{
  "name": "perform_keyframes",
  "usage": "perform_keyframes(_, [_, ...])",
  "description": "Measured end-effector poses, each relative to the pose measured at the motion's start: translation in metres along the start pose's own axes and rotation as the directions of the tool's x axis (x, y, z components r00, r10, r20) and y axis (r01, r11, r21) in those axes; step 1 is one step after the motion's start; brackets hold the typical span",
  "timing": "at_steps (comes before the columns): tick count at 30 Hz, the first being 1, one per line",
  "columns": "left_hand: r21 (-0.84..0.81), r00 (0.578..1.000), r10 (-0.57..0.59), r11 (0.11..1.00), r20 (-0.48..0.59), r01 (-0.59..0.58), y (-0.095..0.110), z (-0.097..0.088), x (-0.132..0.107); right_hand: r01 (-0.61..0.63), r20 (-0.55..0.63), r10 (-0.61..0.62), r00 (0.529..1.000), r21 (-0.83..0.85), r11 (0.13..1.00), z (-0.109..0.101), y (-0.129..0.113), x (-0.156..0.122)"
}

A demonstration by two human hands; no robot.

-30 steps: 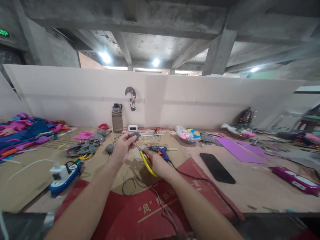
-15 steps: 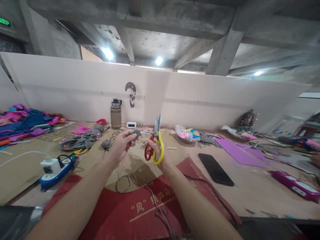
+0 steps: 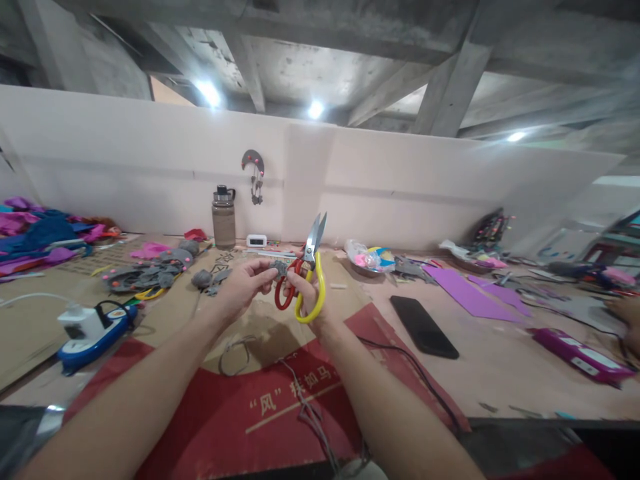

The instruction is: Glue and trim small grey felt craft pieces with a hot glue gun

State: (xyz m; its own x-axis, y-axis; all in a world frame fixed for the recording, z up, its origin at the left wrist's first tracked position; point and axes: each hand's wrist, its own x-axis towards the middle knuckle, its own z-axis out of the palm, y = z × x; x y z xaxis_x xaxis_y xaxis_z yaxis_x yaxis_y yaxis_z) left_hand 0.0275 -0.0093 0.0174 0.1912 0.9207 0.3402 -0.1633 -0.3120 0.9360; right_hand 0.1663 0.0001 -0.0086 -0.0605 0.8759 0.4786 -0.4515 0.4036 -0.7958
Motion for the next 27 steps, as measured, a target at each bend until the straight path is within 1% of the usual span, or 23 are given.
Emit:
perform_keyframes(4, [-0.083,0.999,-0.017,0.996,0.035,0.020,0.000,0.004,-0.002,0.043,0.010,-0.043,0.999,-0.019,0.999,0.001,0.000,-0.001])
perform_keyframes(6, [-0.115,0.999,-0.028,0.993,0.033,0.031,-0.001,0.004,-0.003,0.039,0.011,-0.038,0.999,-0.058,0.998,0.003,0.000,-0.004])
perform_keyframes(9, [-0.223,0.999,-0.054,0.973,-0.006,0.051,0.001,0.001,-0.002,-0.035,0.021,0.036,0.999,-0.054,0.998,0.007,-0.001,-0.009])
perform_keyframes(11, [-0.308,0.997,-0.063,0.950,-0.045,0.046,0.005,-0.002,-0.001,-0.101,0.057,0.104,0.993,-0.046,0.994,0.008,-0.001,-0.012])
perform_keyframes(13, [-0.369,0.996,-0.055,0.929,-0.074,0.024,0.010,-0.004,0.000,-0.133,0.098,0.146,0.984,-0.131,0.982,0.008,-0.002,-0.013])
perform_keyframes(14, [-0.393,0.996,-0.041,0.920,-0.085,0.005,0.012,-0.005,0.001,-0.120,0.116,0.145,0.983,-0.202,0.972,0.007,-0.002,-0.014])
perform_keyframes(16, [-0.437,0.994,-0.015,0.899,-0.105,-0.032,0.014,-0.006,0.002,-0.048,0.161,0.108,0.981,-0.336,0.940,0.006,-0.003,-0.016])
perform_keyframes(18, [-0.472,0.993,0.000,0.880,-0.122,-0.058,0.014,-0.006,0.002,0.023,0.199,0.065,0.978,-0.411,0.912,0.007,-0.005,-0.018])
perform_keyframes(21, [-0.501,0.992,0.000,0.863,-0.126,-0.063,0.013,-0.005,0.002,0.049,0.224,0.064,0.972,-0.464,0.885,0.008,-0.008,-0.021])
perform_keyframes(25, [-0.511,0.991,0.003,0.857,-0.132,-0.071,0.013,-0.004,0.002,0.065,0.287,0.101,0.953,-0.518,0.853,0.008,-0.013,-0.022])
perform_keyframes(27, [-0.510,0.989,0.007,0.856,-0.148,-0.082,0.014,-0.004,0.001,0.050,0.305,0.132,0.943,-0.523,0.851,0.008,-0.014,-0.023])
